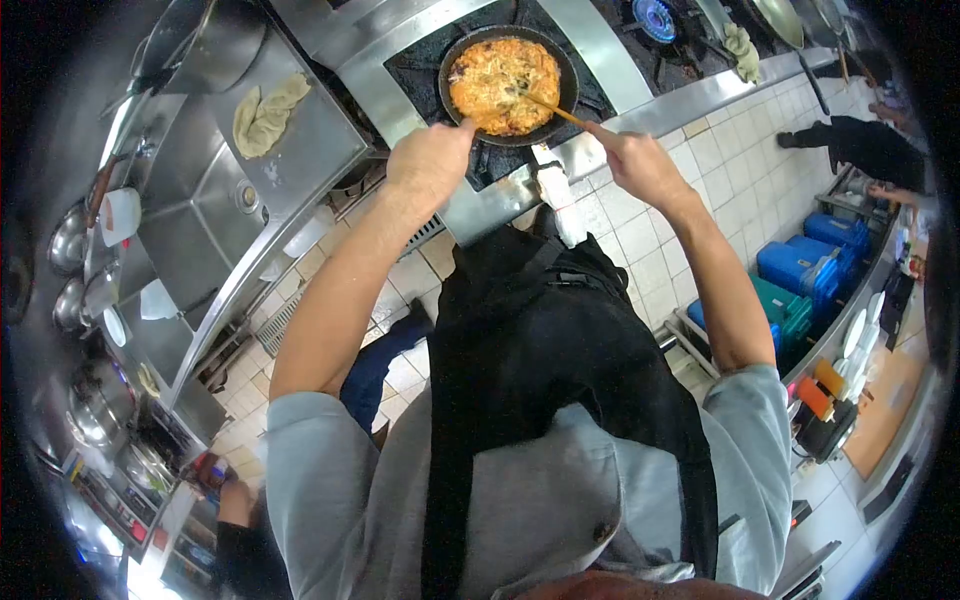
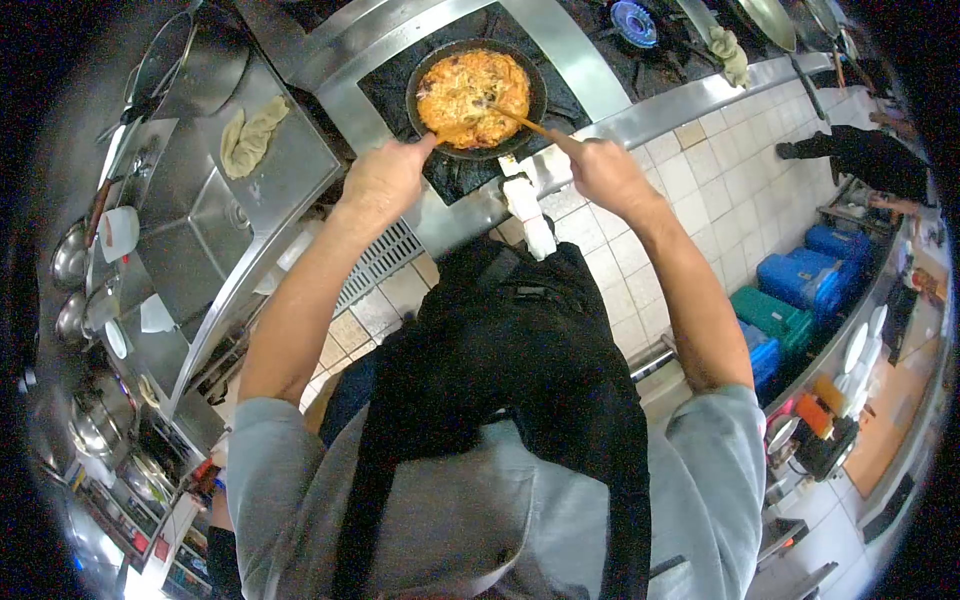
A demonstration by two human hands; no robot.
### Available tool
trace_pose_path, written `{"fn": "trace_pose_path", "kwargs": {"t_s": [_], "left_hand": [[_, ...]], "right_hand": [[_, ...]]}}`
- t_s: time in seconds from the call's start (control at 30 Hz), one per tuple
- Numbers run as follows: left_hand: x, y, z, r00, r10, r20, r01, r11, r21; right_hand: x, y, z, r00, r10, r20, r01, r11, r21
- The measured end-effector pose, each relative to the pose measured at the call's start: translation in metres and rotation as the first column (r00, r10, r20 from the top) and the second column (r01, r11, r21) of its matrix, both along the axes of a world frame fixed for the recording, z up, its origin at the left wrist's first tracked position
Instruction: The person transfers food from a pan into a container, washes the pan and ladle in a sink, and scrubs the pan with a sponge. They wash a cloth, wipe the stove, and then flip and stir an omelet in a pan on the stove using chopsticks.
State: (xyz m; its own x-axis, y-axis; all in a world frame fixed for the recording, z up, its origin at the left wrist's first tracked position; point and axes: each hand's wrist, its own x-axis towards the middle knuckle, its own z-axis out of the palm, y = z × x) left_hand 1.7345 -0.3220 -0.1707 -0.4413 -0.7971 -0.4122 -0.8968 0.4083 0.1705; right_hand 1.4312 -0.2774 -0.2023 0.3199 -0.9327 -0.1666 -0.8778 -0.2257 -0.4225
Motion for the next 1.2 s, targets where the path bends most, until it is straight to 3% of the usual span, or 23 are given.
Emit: {"fn": "trace_pose_path", "kwargs": {"t_s": [0.17,0.23,0.37,0.47,0.67,0.77,0.83,1.0,1.07,1.2], "left_hand": [[0.008,-0.013,0.022,1.000,-0.015,-0.009,0.015,0.999,0.044],[-0.002,-0.030,0.030,0.999,0.005,-0.034,-0.005,1.000,-0.026],[-0.026,-0.064,-0.002,0.998,-0.032,-0.059,0.022,0.987,-0.162],[-0.026,-0.082,-0.007,1.000,0.026,0.001,-0.026,0.997,-0.072],[-0.030,-0.031,0.033,1.000,0.002,0.003,-0.002,0.999,0.034],[-0.032,-0.011,0.008,0.997,-0.076,-0.028,0.077,0.996,0.053],[-0.026,-0.008,-0.004,0.996,-0.081,-0.031,0.082,0.996,0.046],[0.000,-0.012,0.042,0.998,-0.023,-0.051,0.022,0.999,-0.024],[0.017,-0.018,0.053,0.995,0.088,0.037,-0.088,0.996,0.009],[0.022,-0.031,0.021,0.998,0.034,0.060,-0.031,0.999,-0.041]], "right_hand": [[0.005,-0.003,0.007,1.000,-0.016,-0.024,0.018,0.999,0.047],[0.007,-0.012,0.013,1.000,-0.016,-0.004,0.016,0.998,-0.065],[-0.006,-0.037,-0.010,0.997,-0.070,-0.014,0.069,0.994,-0.085],[-0.003,-0.052,-0.022,0.996,-0.068,-0.061,0.062,0.993,-0.097],[-0.004,-0.018,0.030,0.997,-0.029,-0.076,0.022,0.996,-0.081],[-0.019,-0.008,0.004,0.990,0.008,-0.141,0.000,0.998,0.057],[-0.023,-0.014,-0.002,0.985,-0.001,-0.174,0.009,0.999,0.046],[0.002,-0.014,0.039,0.976,-0.015,-0.216,0.019,1.000,0.016],[0.015,-0.011,0.047,0.997,0.022,-0.073,-0.022,1.000,-0.001],[0.045,-0.024,0.013,0.988,0.088,-0.127,-0.084,0.996,0.032]]}}
